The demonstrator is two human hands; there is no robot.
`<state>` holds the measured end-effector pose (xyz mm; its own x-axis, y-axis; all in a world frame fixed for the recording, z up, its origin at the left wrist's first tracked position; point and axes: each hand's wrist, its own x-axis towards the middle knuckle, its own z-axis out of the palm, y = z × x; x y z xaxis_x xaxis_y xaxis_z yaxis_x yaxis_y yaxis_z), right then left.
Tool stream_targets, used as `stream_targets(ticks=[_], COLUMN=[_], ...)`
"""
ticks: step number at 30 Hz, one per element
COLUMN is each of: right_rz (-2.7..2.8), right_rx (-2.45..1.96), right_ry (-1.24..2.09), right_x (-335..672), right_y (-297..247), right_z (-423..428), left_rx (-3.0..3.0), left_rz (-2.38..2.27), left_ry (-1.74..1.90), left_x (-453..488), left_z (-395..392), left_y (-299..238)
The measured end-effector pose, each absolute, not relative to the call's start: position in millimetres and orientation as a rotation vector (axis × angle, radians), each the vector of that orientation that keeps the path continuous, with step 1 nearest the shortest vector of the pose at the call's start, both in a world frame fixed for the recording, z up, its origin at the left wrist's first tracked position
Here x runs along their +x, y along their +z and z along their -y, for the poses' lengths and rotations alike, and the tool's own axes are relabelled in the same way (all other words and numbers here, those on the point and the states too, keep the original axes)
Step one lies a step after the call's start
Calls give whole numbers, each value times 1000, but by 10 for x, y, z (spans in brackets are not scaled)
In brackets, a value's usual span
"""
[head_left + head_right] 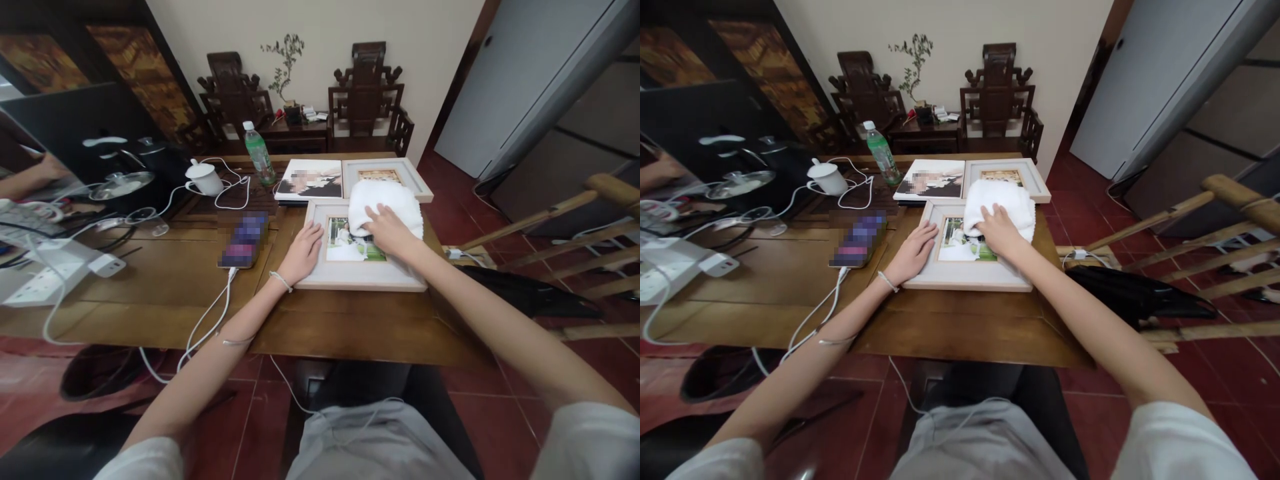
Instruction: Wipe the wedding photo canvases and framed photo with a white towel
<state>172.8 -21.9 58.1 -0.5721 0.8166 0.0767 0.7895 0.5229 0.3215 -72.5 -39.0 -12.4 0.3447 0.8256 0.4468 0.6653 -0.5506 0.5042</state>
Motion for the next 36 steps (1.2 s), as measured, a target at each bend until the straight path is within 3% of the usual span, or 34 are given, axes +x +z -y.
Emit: stream_targets(ticks=[12,19,26,36], right_rz=[-2759,-2735,-2738,-2805], right_rx=[1197,1399,1631,1208], right_ry=[-50,-26,283,27], right_x=[1652,1500,1606,1661], right_y=[1038,657,516,788], right_z=[1592,1029,97,978], left_rx=[2392,2451,2447,2441], left_rz=[-1360,-1392,-1388,-1390], left_ry=[966,870,881,893], left_x=[-710,-721,-734,-709], left_z=[405,420,419,407], left_y=[-98,-61,-65,-75])
